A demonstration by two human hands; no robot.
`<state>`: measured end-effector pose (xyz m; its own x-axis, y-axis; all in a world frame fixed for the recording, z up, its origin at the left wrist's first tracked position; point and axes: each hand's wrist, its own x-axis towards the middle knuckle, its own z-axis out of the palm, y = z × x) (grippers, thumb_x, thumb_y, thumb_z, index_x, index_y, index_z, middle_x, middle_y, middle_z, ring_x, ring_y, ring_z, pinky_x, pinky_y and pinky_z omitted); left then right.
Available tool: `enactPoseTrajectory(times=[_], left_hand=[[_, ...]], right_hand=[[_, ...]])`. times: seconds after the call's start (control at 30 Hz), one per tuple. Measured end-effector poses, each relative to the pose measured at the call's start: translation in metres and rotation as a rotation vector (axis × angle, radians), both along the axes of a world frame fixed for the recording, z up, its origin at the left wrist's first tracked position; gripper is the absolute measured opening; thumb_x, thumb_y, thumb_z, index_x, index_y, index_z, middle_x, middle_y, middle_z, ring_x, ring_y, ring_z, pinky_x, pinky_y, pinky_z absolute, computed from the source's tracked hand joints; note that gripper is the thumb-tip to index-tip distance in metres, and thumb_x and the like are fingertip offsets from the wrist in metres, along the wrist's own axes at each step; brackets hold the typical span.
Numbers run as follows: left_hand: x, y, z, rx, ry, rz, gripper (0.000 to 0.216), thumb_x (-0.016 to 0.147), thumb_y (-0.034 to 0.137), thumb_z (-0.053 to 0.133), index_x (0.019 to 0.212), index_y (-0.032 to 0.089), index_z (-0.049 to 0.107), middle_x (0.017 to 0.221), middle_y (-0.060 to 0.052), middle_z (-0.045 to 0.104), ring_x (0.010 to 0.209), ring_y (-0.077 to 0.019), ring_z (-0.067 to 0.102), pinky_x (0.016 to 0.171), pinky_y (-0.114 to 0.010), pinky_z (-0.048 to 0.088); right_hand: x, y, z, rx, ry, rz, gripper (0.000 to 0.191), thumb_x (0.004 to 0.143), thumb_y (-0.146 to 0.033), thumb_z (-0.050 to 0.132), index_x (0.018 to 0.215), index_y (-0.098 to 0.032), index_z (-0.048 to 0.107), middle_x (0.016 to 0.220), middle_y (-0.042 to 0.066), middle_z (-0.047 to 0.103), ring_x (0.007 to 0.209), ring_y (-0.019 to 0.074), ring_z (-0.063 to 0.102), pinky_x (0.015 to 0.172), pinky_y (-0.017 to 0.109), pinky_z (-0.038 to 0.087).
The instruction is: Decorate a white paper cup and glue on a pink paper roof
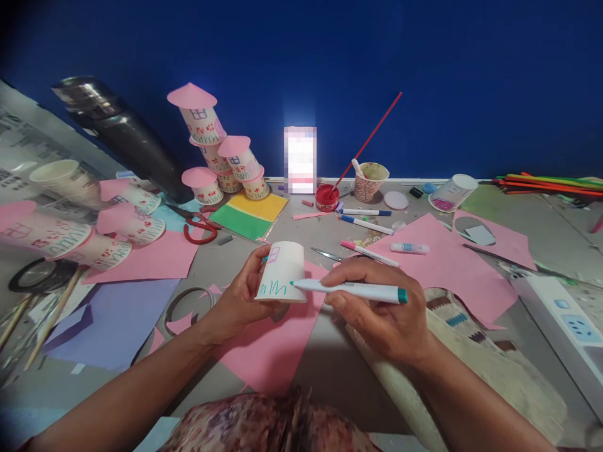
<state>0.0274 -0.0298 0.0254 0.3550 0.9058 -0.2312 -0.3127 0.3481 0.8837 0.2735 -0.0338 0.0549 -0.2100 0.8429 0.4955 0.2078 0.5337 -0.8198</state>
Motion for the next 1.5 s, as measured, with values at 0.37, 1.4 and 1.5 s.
enactPoseTrajectory(times=[0.37, 1.4, 1.5], left_hand=[[-0.0014, -0.0004, -0.0095, 0.1, 0.108, -0.012, 0.084, 0.066, 0.013, 0.09, 0.133, 0.028, 0.043, 0.12, -0.005, 0.068, 0.094, -0.0187, 0.067, 0.073, -0.026, 0.052], [-0.0024, -0.0031, -0.0082, 0.115, 0.206, -0.007, 0.092, 0.062, 0.02, 0.096, 0.134, 0.028, 0.038, 0.118, -0.006, 0.069, 0.107, -0.0259, 0.068, 0.083, -0.033, 0.053], [-0.0025, -0.0032, -0.0073, 0.114, 0.22, 0.012, 0.093, 0.061, 0.02, 0.098, 0.133, 0.028, 0.041, 0.117, -0.006, 0.069, 0.109, -0.0273, 0.069, 0.086, -0.034, 0.053]], right_hand=[[-0.0014, -0.0009, -0.0022, -0.035, 0.083, 0.053, 0.01, 0.092, -0.025, 0.076, 0.102, -0.026, 0.08, 0.08, 0.003, 0.078, 0.072, 0.0194, 0.071, 0.069, 0.032, 0.057], [-0.0034, -0.0009, 0.0022, -0.104, 0.098, 0.058, 0.008, 0.09, -0.025, 0.078, 0.097, -0.027, 0.081, 0.077, 0.002, 0.078, 0.07, 0.0204, 0.073, 0.063, 0.031, 0.057], [-0.0037, -0.0007, 0.0022, -0.121, 0.114, 0.113, 0.008, 0.092, -0.028, 0.076, 0.098, -0.027, 0.081, 0.077, 0.002, 0.078, 0.066, 0.0192, 0.071, 0.06, 0.03, 0.056]])
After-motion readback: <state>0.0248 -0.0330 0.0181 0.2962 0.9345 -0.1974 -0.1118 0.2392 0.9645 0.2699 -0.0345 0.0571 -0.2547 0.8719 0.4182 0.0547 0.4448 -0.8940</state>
